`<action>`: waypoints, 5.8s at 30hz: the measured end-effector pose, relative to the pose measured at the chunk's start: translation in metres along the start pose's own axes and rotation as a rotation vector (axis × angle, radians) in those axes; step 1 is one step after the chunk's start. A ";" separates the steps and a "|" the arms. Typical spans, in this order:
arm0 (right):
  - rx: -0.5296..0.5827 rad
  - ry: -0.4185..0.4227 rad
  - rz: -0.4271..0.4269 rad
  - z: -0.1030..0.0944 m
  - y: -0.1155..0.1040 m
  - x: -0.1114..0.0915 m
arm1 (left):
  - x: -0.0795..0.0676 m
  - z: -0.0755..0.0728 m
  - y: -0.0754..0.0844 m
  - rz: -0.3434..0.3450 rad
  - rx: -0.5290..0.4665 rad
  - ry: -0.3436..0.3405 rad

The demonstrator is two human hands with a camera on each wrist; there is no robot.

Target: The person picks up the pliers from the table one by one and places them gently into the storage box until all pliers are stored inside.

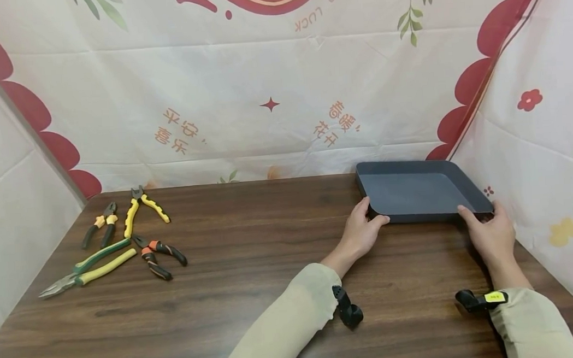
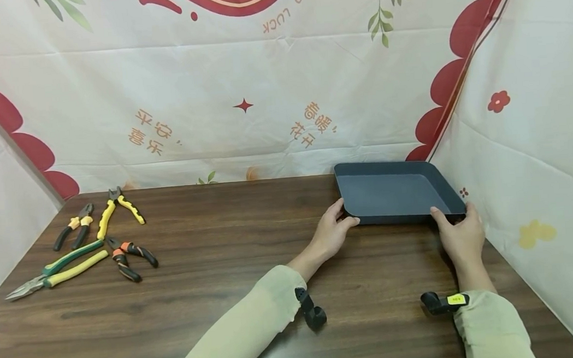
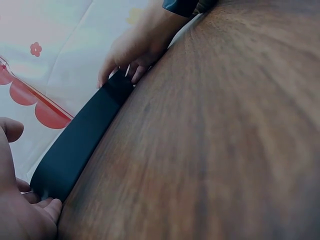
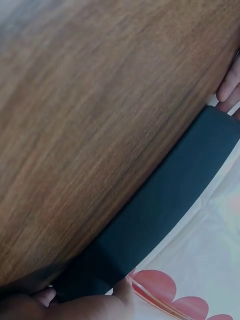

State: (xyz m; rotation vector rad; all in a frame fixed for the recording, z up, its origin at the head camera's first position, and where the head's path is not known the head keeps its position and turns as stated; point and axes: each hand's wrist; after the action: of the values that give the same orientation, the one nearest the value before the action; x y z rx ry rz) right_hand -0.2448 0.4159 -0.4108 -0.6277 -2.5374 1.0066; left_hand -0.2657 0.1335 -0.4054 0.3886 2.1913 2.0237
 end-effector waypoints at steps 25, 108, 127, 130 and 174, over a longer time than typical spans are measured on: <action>0.004 0.064 0.021 0.015 -0.014 -0.016 | -0.012 -0.027 -0.006 0.030 0.039 0.054; 0.151 -0.270 -0.348 0.115 -0.125 -0.103 | -0.086 -0.221 -0.029 0.086 0.208 0.421; 0.209 -0.347 -0.393 0.153 -0.162 -0.116 | -0.108 -0.275 -0.030 0.048 0.252 0.454; 0.213 -0.345 -0.390 0.156 -0.165 -0.116 | -0.109 -0.279 -0.029 0.041 0.242 0.454; 0.174 -0.349 -0.423 0.172 -0.178 -0.117 | -0.103 -0.286 -0.027 -0.019 0.317 0.465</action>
State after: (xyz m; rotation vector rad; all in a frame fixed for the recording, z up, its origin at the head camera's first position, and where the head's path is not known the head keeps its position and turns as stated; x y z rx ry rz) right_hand -0.2735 0.1440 -0.4211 0.1480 -2.6607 1.2366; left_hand -0.2474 -0.1714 -0.4147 -0.0901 2.7862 1.9036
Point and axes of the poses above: each hand's wrist, its own x-axis towards the middle knuckle, its own z-axis out of the palm, y = z × x, and after that the axes turned 5 degrees about -x, right-handed
